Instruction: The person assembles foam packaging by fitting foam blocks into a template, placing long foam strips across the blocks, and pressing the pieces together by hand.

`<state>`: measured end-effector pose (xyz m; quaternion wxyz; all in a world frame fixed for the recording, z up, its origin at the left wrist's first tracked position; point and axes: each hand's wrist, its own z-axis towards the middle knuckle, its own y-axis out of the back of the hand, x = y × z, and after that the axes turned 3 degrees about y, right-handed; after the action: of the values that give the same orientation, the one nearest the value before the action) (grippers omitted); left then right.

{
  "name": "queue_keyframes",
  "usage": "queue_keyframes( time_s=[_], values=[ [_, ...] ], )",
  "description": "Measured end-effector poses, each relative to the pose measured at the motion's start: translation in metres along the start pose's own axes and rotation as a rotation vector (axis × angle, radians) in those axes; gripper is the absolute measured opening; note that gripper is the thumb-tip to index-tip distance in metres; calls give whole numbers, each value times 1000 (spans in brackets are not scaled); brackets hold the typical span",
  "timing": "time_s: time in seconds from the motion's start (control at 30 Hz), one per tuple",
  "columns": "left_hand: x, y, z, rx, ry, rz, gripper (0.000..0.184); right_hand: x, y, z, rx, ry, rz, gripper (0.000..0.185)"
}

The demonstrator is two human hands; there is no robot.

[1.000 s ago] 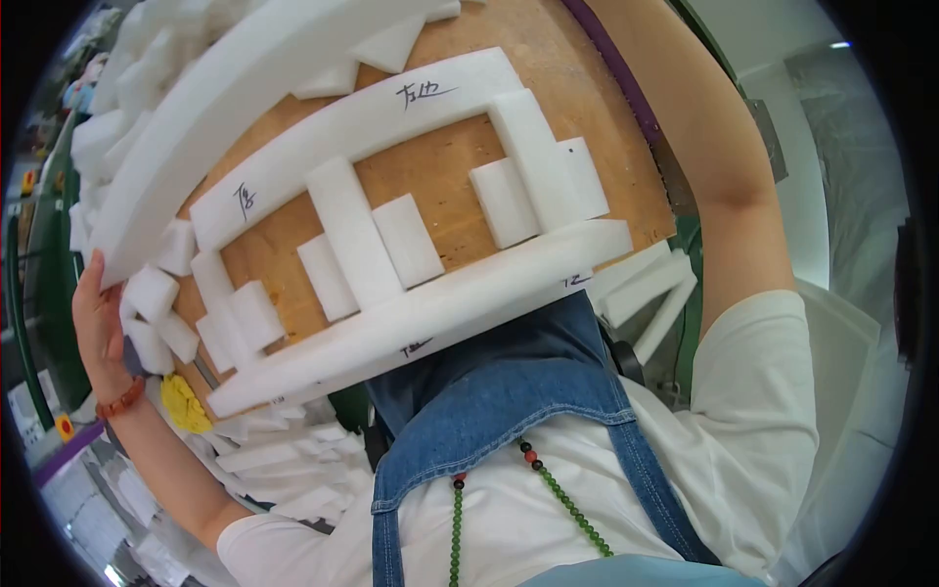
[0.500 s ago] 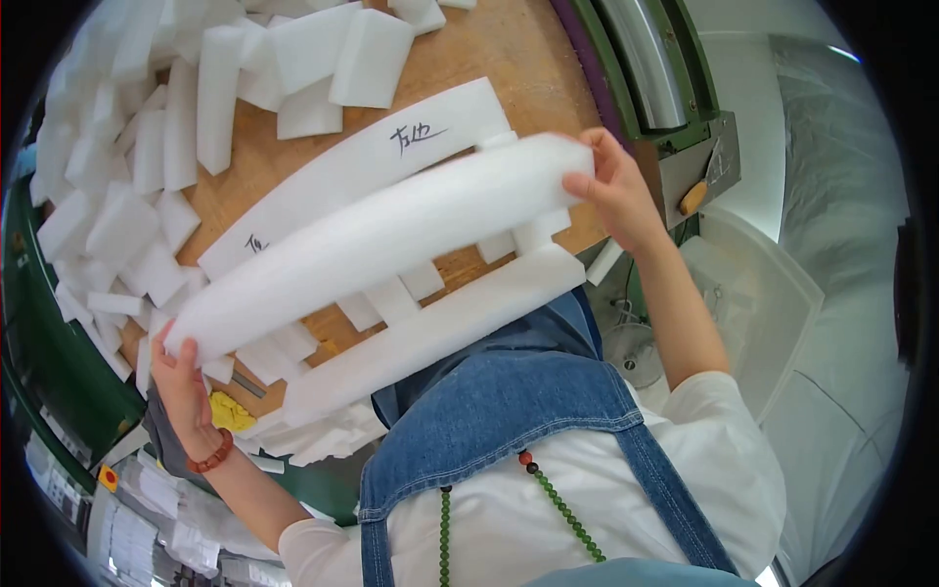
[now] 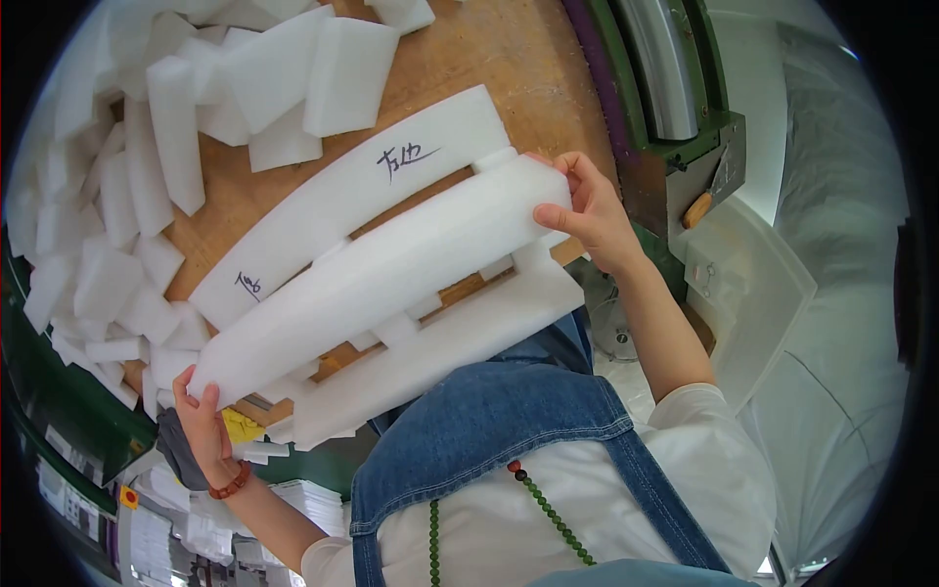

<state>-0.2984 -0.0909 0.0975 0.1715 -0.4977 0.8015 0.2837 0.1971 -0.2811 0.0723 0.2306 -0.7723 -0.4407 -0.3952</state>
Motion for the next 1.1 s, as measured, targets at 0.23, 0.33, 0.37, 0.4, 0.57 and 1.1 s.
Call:
queue_keyframes(
  time_s=[0.23,0.33,0.37,0.4,0.57,1.1],
  values=[
    [3,-1,1,0,16,16,46,2,1,8,19,-46,-2,44],
    [4,0,3,-4,20,17,46,1,0,9,19,-38,-9,43],
    [4,0,3,-3,22,15,46,2,-1,10,19,-42,-13,43],
    [4,0,3,-3,26,13,46,3,-2,10,19,-47,-18,43],
    [4,-1,6,1,48,0,47,5,-4,12,13,-76,-33,42],
    [9,-15,-12,-77,37,-69,46,-11,7,15,59,-45,-146,38]
  ],
)
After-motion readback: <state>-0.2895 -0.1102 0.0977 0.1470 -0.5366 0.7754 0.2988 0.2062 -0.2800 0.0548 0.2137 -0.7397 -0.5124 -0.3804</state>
